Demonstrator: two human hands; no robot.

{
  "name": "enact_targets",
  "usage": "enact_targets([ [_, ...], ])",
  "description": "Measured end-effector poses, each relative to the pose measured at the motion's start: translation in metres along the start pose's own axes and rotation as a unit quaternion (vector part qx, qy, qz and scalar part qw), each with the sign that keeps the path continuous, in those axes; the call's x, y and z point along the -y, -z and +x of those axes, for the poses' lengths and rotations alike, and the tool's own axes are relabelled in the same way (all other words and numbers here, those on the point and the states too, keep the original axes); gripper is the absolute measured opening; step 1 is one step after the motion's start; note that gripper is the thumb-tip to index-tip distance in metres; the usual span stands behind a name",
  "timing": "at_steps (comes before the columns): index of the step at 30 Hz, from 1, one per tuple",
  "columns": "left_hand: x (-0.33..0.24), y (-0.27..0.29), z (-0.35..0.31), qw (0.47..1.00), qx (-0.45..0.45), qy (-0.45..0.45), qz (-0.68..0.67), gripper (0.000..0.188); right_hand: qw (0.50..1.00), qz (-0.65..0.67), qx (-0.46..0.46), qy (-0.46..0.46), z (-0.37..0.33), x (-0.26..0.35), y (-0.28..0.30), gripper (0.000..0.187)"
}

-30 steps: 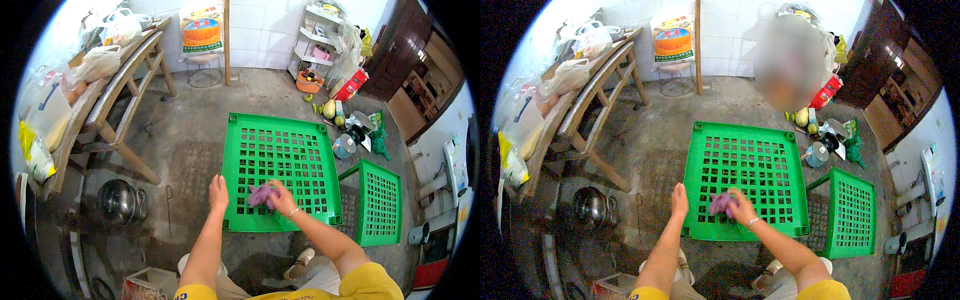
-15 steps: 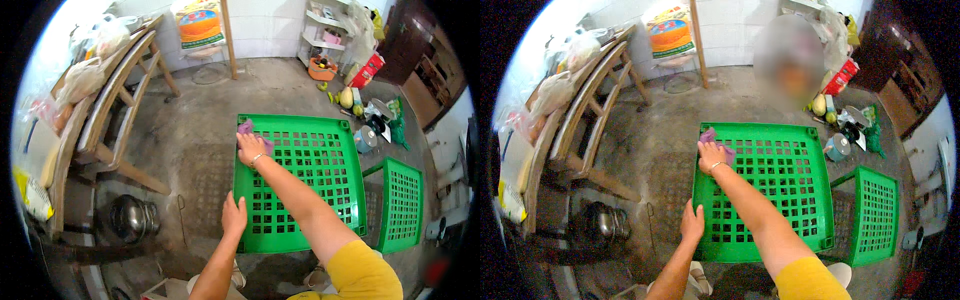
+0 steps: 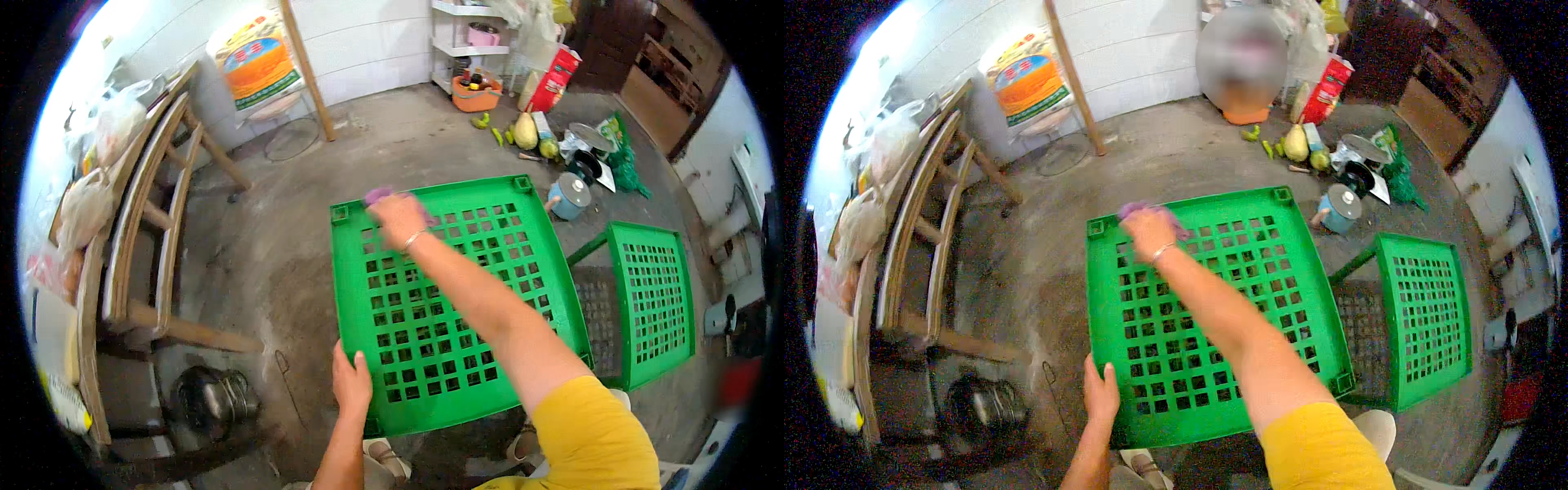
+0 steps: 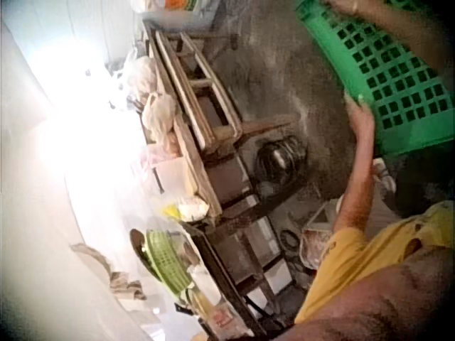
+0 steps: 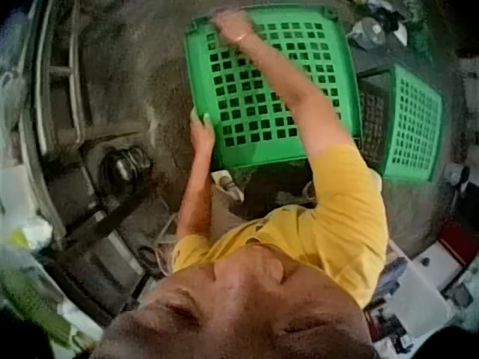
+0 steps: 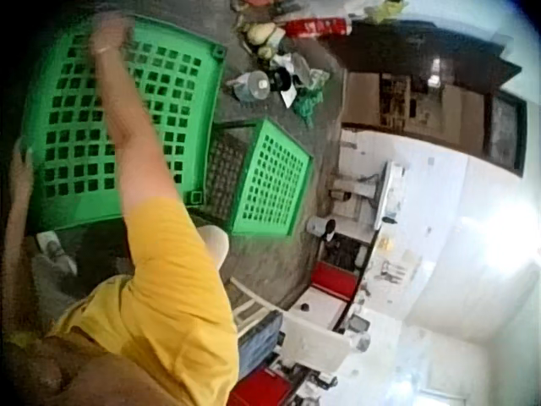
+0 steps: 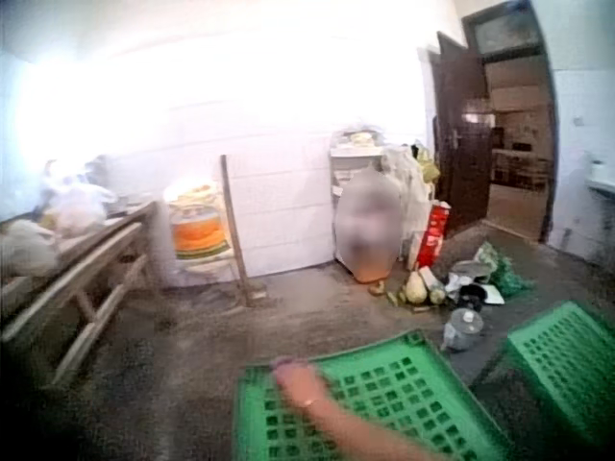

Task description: The person cleans green plastic crates by first rinsing a cloth and a scouring pad in a sink, and then using the damp cloth to wipe the top surface of the crates.

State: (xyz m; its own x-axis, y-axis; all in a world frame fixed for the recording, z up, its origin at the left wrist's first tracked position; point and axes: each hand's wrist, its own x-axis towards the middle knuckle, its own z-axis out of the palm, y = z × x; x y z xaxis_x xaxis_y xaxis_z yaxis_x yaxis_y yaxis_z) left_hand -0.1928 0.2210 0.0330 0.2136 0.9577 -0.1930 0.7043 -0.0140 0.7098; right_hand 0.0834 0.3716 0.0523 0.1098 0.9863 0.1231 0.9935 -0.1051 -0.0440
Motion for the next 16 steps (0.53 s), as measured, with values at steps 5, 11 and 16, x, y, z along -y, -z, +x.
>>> enact_targets([
  [5, -0.004, 0.000, -0.002, 0.999, 0.007, 0.030, 0.029, 0.041, 0.994, 0.108, 0.011, 0.027, -0.006, -0.040, -0.031, 0.035],
  [11, 0.007, -0.005, 0.000, 0.999, -0.018, -0.008, 0.032, 0.040, 0.989, 0.032, 0.022, -0.146, -0.069, -0.176, 0.001, 0.033],
  [16, -0.002, -0.006, -0.002, 1.000, 0.008, 0.015, -0.007, 0.040, 0.944, -0.024, -0.051, -0.326, -0.097, -0.225, -0.038, 0.049],
])
